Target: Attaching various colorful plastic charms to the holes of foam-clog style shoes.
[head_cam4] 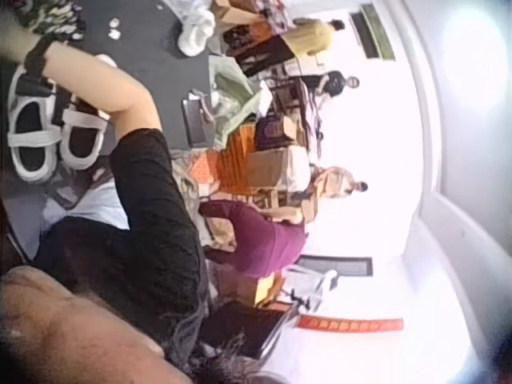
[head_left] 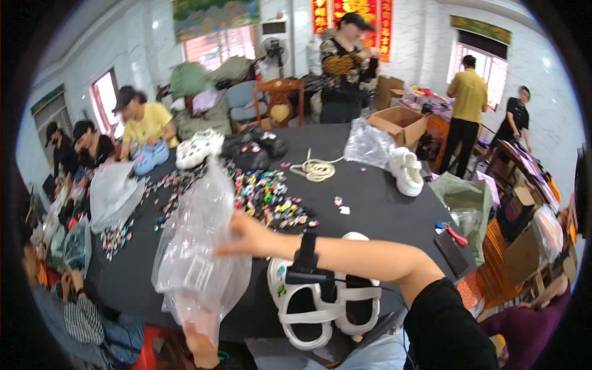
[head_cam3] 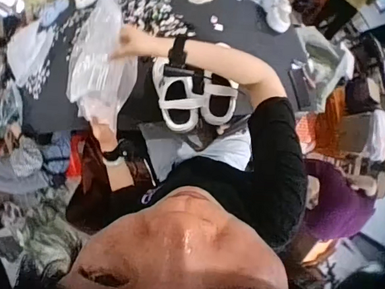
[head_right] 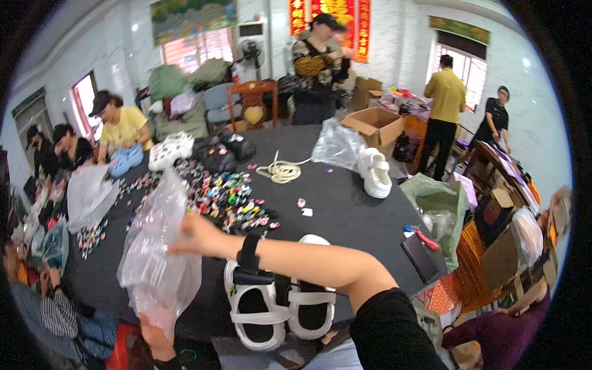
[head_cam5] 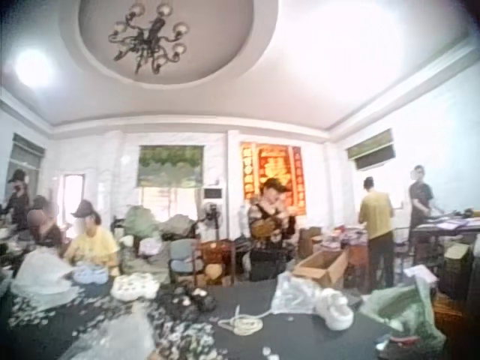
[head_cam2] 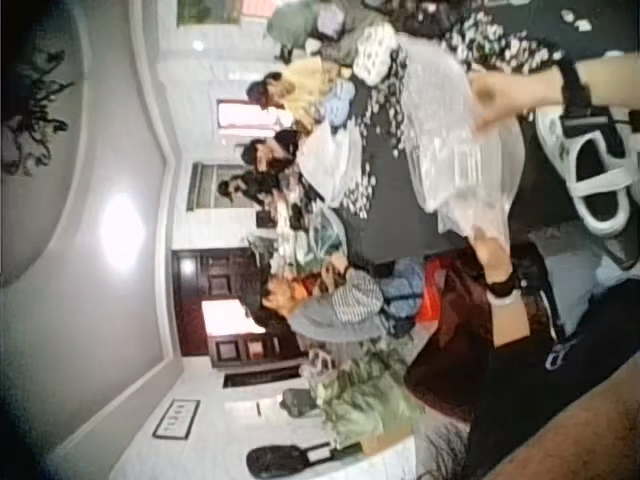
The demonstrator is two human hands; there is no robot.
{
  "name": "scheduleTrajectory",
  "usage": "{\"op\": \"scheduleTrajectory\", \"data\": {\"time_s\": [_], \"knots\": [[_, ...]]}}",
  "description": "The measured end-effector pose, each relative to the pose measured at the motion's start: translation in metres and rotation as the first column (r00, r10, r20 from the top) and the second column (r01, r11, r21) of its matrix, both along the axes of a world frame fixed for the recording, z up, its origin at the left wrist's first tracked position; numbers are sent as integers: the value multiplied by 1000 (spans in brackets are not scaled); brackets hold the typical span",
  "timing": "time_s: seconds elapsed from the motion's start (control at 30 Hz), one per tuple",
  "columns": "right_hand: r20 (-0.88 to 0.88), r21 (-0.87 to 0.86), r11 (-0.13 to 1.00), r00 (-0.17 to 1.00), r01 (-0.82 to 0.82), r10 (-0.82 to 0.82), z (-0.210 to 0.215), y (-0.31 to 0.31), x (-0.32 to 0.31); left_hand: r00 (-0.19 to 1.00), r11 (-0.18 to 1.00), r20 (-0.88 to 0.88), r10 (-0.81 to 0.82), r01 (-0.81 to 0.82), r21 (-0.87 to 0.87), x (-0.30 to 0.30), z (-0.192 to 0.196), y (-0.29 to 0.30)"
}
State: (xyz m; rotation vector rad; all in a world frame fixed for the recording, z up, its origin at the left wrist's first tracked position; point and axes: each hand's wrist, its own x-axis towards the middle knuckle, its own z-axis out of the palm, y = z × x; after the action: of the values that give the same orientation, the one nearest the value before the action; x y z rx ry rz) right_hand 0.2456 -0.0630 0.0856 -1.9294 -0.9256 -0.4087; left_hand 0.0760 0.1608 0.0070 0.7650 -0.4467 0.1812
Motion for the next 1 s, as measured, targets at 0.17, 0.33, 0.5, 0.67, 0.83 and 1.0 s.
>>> {"op": "scheduleTrajectory", "data": {"time_s": [0.17,0.33,0.5,0.67,0.83,1.0], "knots": [[-32,-188,979,997,-77,73,17,-19,-42,943,998,-331,-35,18,-56,25,6,25],[-483,41,992,867,-117,123,36,-49,-30,968,971,-236,84,-26,240,54,11,104],[-637,385,912,756,139,153,47,-105,-25,922,793,-225,316,-127,596,71,51,116],[-708,435,900,624,18,330,17,-92,-36,874,489,-239,423,1,872,81,90,74],[-568,820,560,281,119,773,20,-41,-39,949,362,-97,300,-19,932,86,73,62],[-739,508,850,437,-139,514,-1,-24,-60,972,253,9,237,-71,965,62,31,82]]}}
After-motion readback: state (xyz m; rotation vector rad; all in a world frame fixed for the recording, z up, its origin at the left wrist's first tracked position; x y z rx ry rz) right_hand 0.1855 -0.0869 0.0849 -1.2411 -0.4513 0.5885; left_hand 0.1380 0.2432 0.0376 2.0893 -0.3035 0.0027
